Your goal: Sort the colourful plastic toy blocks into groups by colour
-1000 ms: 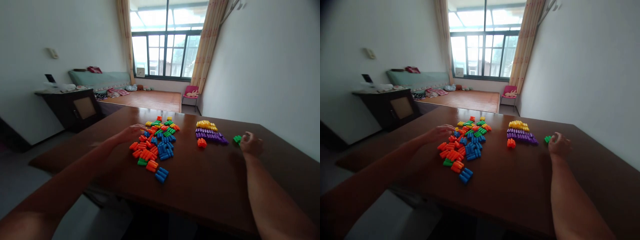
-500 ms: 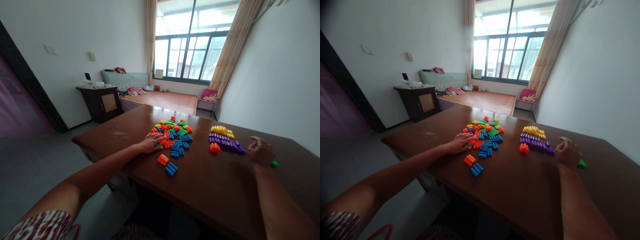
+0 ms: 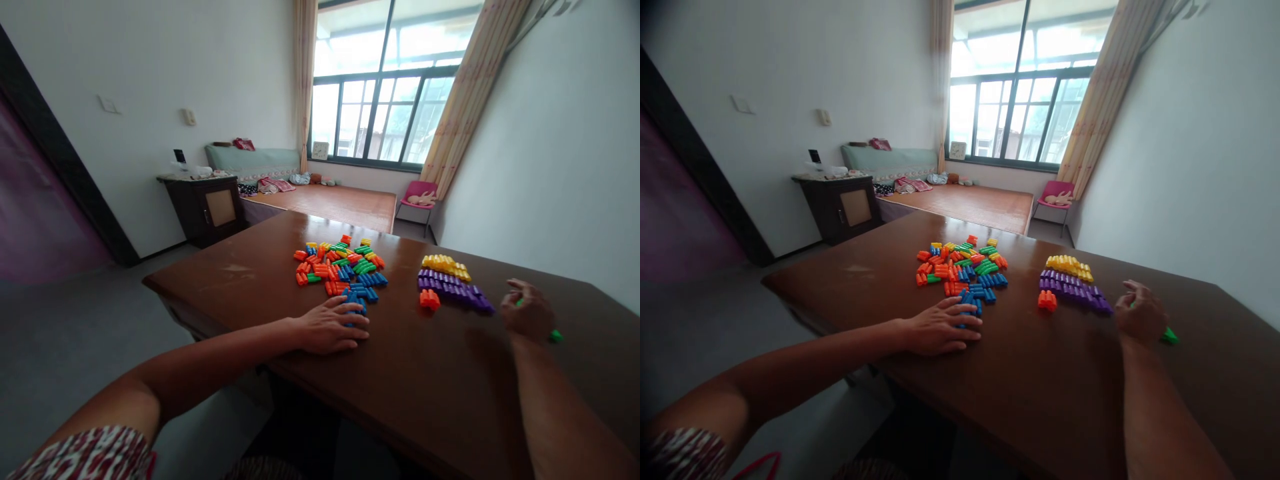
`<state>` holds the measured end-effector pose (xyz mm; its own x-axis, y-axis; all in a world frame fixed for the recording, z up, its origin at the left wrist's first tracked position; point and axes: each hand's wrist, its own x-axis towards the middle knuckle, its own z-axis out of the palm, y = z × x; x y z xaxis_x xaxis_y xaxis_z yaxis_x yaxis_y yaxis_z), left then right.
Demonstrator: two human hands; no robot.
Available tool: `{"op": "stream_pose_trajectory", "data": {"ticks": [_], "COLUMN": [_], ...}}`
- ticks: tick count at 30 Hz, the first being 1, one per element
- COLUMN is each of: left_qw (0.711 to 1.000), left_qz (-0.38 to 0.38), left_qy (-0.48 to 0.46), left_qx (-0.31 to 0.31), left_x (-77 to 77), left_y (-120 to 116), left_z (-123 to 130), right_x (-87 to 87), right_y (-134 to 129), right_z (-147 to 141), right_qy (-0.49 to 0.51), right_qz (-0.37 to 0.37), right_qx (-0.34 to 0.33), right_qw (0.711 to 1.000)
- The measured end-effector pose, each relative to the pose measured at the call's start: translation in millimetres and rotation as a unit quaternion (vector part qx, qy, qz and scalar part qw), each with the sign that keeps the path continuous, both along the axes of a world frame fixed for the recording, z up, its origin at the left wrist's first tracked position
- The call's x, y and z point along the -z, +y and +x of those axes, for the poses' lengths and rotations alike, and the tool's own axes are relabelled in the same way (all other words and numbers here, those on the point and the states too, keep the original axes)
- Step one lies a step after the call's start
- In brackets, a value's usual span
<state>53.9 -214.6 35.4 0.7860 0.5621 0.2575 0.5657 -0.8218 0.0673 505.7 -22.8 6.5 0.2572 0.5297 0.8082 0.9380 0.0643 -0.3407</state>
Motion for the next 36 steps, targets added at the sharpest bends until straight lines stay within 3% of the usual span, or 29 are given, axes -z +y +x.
{"op": "stream_pose_trajectory", "data": {"ticks": [4, 8, 12, 13, 18, 23, 29, 32, 36], "left_qw": [0.999, 0.995, 0.967, 0.965, 0.96, 0.962, 0.936, 0.885, 0.777], "left_qz": [0.015, 0.0, -0.053, -0.058, -0.088, -0.156, -0.191, -0.241, -0.326], "left_qy": [-0.002, -0.069, -0.11, -0.108, -0.07, -0.036, -0.168, -0.335, -0.522], "left_qx": [-0.04, -0.067, -0.222, -0.233, -0.256, -0.221, -0.242, -0.215, -0.134], "left_x": [4.3, -11.3, -31.5, -34.1, -26.0, -13.7, -18.6, -20.1, -19.4], "left_y": [42.9, 98.9, 165.9, 181.4, 232.1, 241.3, 224.6, 213.7, 198.4], "left_z": [-9.8, -17.4, -25.0, -27.5, -43.2, -61.4, -75.2, -71.0, -46.8], "right_x": [2.1, 4.0, 7.5, 8.5, 10.3, 7.0, -2.0, -16.3, -42.8], "right_y": [-0.3, 0.8, 5.4, 6.6, 8.5, 5.9, 1.9, -1.9, -12.2], "right_z": [-1.0, -0.1, 3.6, 4.7, 7.4, 4.1, -8.6, -21.4, -61.6], "right_qy": [-0.008, -0.016, -0.043, -0.052, -0.077, -0.063, -0.057, -0.06, 0.011], "right_qz": [-0.006, 0.004, 0.025, 0.03, 0.04, 0.037, 0.024, 0.025, 0.003], "right_qx": [-0.012, -0.006, -0.019, -0.024, -0.038, -0.039, -0.069, -0.096, -0.146], "right_qw": [1.0, 1.0, 0.999, 0.998, 0.996, 0.997, 0.996, 0.993, 0.989]}}
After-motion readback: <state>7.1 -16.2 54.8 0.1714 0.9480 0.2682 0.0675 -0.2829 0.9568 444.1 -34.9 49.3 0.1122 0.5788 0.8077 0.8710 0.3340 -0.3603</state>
